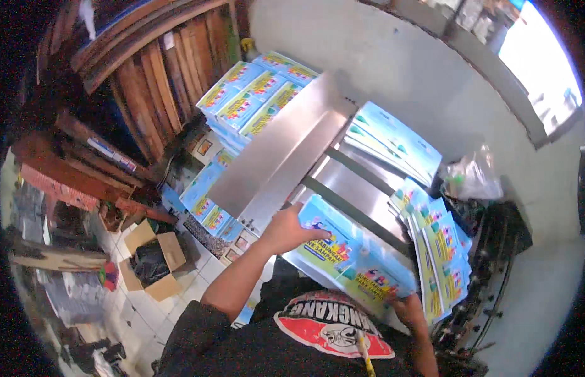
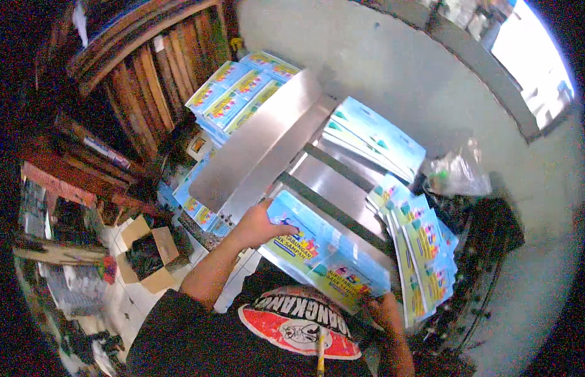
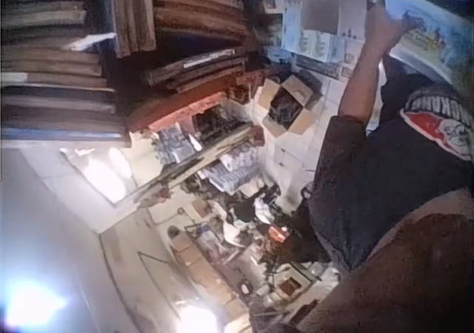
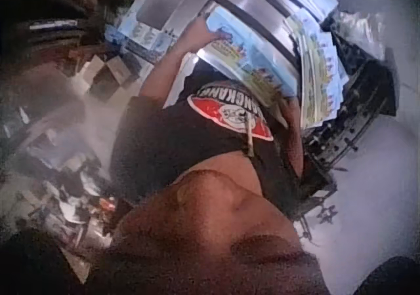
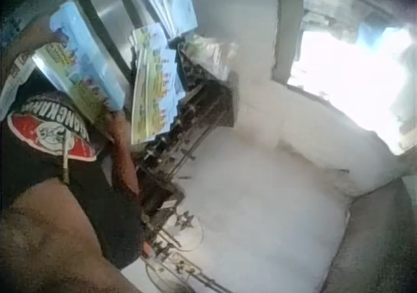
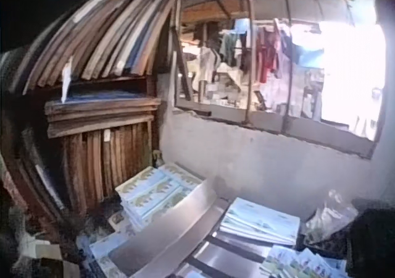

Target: The person sorts and stacks booklets on a metal table, then picks up a stack and uses a pair of shears to trim the edges at another workstation.

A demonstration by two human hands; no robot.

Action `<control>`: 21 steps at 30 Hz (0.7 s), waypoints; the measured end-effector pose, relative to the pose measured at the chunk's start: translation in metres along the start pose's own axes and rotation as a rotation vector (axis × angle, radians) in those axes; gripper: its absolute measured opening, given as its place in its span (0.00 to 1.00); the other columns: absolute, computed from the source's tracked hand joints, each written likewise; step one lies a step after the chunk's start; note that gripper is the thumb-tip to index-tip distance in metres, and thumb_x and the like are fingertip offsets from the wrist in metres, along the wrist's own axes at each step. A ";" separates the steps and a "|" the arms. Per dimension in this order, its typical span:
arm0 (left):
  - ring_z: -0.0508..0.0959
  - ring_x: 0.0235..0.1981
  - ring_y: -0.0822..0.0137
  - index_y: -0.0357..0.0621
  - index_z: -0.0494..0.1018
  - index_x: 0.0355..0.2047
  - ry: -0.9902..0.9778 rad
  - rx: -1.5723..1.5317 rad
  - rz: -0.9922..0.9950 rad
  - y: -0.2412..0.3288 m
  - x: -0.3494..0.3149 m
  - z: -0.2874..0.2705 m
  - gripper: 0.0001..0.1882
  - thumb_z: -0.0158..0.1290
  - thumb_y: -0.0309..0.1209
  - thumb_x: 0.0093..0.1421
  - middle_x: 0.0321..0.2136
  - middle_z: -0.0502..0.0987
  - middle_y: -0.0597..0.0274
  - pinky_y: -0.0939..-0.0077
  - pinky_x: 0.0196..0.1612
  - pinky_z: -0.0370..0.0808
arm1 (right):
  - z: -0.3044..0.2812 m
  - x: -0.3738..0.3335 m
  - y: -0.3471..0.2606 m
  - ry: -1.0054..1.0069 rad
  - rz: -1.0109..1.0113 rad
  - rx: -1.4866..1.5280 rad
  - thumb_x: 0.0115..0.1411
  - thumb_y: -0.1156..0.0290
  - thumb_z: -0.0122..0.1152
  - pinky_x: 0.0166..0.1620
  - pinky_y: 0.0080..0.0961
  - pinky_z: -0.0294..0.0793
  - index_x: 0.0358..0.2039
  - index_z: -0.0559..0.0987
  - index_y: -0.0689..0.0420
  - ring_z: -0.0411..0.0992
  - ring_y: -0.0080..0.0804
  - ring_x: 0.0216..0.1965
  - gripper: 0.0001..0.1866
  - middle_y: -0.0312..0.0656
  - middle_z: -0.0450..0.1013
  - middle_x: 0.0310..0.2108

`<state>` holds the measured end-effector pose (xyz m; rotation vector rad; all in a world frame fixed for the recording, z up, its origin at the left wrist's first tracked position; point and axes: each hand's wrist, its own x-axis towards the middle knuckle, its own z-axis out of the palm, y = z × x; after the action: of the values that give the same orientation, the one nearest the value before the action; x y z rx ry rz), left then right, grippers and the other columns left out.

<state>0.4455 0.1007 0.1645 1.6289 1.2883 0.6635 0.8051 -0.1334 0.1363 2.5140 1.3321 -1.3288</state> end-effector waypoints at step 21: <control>0.81 0.30 0.47 0.34 0.75 0.31 -0.039 0.263 0.036 -0.068 0.026 0.011 0.28 0.64 0.49 0.44 0.26 0.79 0.46 0.53 0.38 0.76 | 0.035 0.144 -0.243 0.145 -0.901 -0.325 0.56 0.31 0.51 0.66 0.53 0.50 0.67 0.52 0.66 0.52 0.62 0.66 0.55 0.65 0.53 0.65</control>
<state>0.4327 0.1228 0.0953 1.8720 1.3654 0.4968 0.6566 0.1069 0.1031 1.8443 2.6246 -0.8413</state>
